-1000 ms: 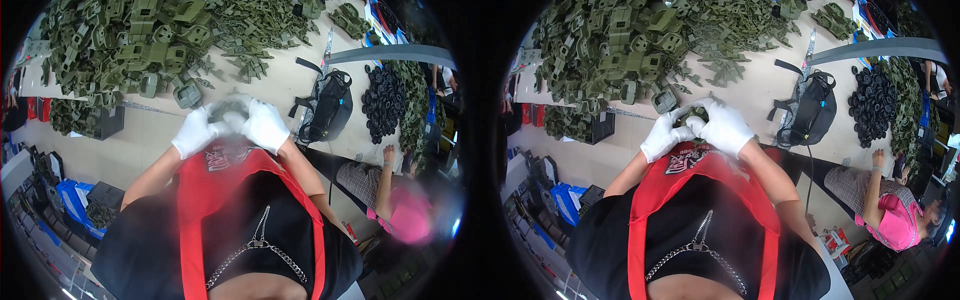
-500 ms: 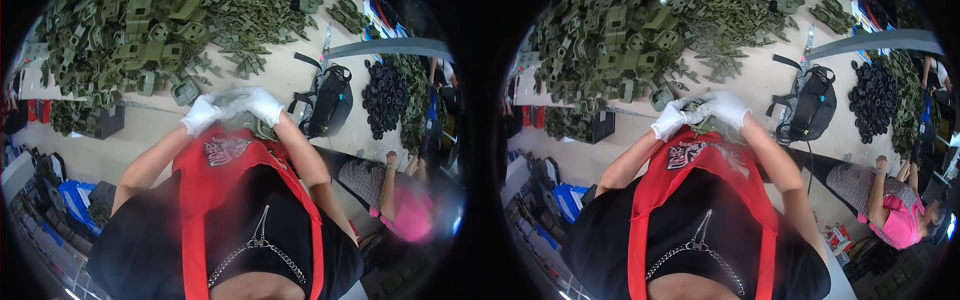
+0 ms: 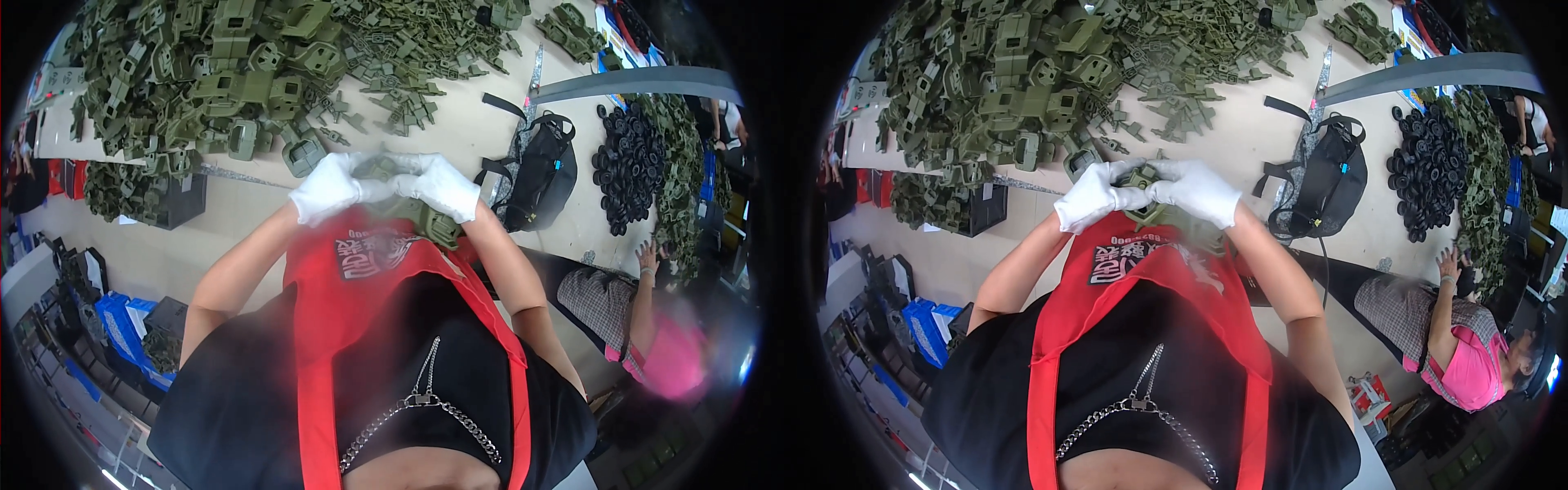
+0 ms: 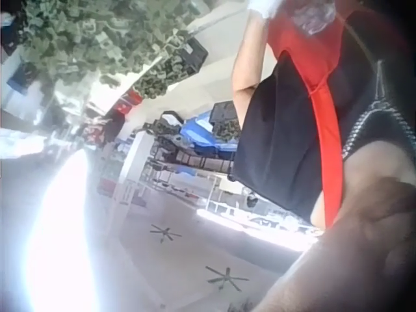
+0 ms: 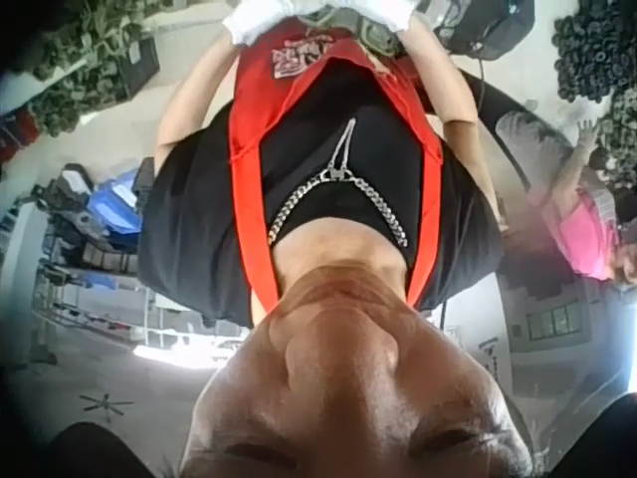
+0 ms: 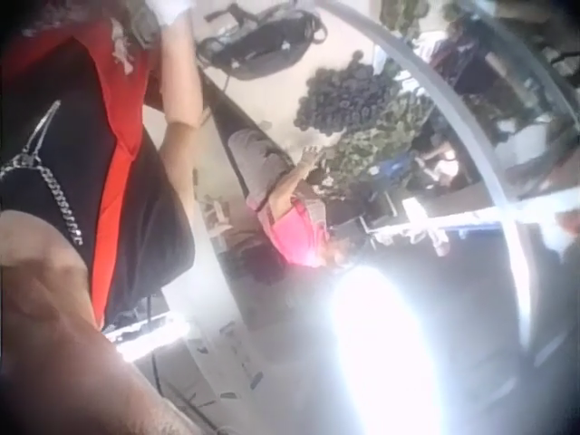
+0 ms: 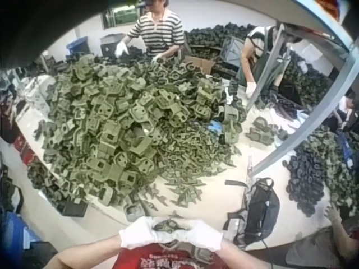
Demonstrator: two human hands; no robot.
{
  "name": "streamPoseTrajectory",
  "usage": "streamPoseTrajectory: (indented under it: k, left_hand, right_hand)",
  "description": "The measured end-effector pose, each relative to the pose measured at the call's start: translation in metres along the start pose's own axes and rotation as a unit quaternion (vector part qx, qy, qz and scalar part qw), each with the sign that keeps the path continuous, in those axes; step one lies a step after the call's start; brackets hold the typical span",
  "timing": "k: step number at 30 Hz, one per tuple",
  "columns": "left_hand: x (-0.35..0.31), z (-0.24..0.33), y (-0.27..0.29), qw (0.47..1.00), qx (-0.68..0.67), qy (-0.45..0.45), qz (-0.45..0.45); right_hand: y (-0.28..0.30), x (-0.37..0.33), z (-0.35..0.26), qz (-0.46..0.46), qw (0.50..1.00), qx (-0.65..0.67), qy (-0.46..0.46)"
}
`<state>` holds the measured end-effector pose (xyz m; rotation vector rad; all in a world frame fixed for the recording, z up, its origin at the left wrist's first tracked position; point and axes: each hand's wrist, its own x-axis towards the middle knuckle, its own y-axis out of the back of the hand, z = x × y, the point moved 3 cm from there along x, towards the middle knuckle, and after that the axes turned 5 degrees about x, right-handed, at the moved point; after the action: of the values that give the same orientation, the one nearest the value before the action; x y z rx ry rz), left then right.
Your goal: The person assembles green plastic toy tank parts with black plastic rings by hand at a factory workstation.
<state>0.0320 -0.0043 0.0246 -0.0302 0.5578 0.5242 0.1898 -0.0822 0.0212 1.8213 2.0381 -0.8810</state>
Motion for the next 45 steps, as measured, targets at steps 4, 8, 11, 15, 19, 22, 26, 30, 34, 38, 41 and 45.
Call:
streamPoseTrajectory:
  k: [4,8,11,15,19,22,26,30,34,38,41,45]
  left_hand:
    - [-0.001,0.008,0.005,1.0,-0.005,0.009,-0.007]
    - [-0.015,0.023,0.003,0.993,0.114,-0.013,-0.019]
    - [-0.015,0.02,0.003,0.997,0.07,-0.025,-0.02]
    - [-0.012,0.012,0.001,0.999,0.024,-0.027,-0.006]
    - [-0.004,-0.004,-0.008,0.997,0.048,-0.056,0.016]
    - [0.032,-0.04,-0.014,0.983,-0.13,0.126,-0.002]
    - [0.07,-0.027,0.019,0.944,-0.307,0.114,-0.044]
    - [0.055,0.043,0.037,0.985,-0.159,0.055,0.023]
    - [0.066,0.029,0.065,0.937,-0.275,0.145,-0.16]
    - [0.053,0.041,0.03,0.985,-0.145,-0.095,-0.017]
    - [0.071,0.002,0.021,0.968,-0.205,-0.145,-0.006]
    - [0.056,0.018,0.02,0.984,-0.071,-0.15,0.057]
  right_hand:
    - [-0.01,0.0,-0.002,0.031,0.993,-0.049,0.099]
    - [-0.028,-0.013,-0.022,0.093,0.975,-0.2,0.034]
    - [-0.016,-0.011,-0.014,0.082,0.978,-0.181,0.064]
    - [-0.002,-0.01,-0.013,-0.041,0.998,0.007,0.042]
    - [-0.01,-0.009,-0.006,0.059,0.998,0.0,-0.011]
    - [0.014,0.021,0.014,0.069,0.996,-0.031,-0.057]
    - [0.013,0.002,-0.052,0.31,0.77,-0.507,0.232]
    - [-0.015,-0.012,-0.064,0.259,0.502,-0.754,0.335]
    - [0.027,-0.008,-0.088,0.285,0.778,-0.514,0.22]
    - [0.038,0.009,-0.051,0.161,0.965,-0.155,0.139]
    - [0.019,0.012,-0.023,0.14,0.976,0.107,0.128]
    - [0.002,0.008,0.005,0.155,0.957,-0.22,0.107]
